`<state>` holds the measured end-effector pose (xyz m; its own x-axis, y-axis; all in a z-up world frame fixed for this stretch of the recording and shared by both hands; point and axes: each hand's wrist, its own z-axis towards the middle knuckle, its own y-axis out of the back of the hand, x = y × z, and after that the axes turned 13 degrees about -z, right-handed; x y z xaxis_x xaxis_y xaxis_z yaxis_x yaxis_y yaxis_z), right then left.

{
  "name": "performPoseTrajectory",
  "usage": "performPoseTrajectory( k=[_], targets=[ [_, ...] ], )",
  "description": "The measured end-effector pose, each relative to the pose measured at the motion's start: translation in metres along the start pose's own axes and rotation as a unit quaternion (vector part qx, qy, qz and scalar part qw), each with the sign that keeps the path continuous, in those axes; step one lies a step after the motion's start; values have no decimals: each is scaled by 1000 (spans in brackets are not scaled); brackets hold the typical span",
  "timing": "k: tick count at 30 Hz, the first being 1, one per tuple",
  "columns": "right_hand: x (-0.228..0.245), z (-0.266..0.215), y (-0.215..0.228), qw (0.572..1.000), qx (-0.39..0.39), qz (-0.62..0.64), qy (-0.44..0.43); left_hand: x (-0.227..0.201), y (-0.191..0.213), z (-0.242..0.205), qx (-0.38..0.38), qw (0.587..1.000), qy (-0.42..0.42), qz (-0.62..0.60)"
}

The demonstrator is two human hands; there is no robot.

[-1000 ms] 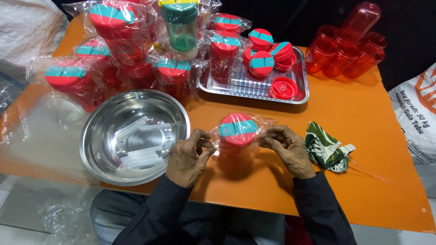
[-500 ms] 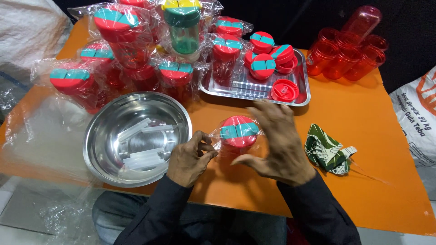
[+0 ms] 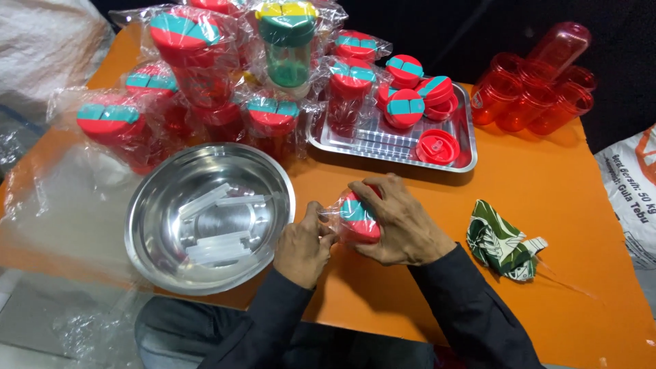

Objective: Packaging small plastic containers into bags and placing paper inserts into red cups using a small stick.

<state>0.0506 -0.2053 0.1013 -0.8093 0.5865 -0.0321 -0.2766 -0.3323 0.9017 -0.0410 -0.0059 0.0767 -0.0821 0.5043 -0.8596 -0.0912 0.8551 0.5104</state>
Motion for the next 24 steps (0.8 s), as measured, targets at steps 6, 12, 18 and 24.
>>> performPoseTrajectory(
  k=[6, 12, 18, 24],
  targets=[
    [6, -2, -2, 997, -42, 45, -38, -2, -8, 17, -2, 999, 39, -28],
    [6, -2, -9, 995, -71, 28, -60, -14, -10, 14, -35, 997, 44, -59],
    [12, -1, 1, 997, -62, 8, -46, -25, -16, -10, -99, 991, -10, -91],
    [24, 3, 8, 991, -44, -6, -125, -40, -42, -39, -292, 931, -220, -21]
  ],
)
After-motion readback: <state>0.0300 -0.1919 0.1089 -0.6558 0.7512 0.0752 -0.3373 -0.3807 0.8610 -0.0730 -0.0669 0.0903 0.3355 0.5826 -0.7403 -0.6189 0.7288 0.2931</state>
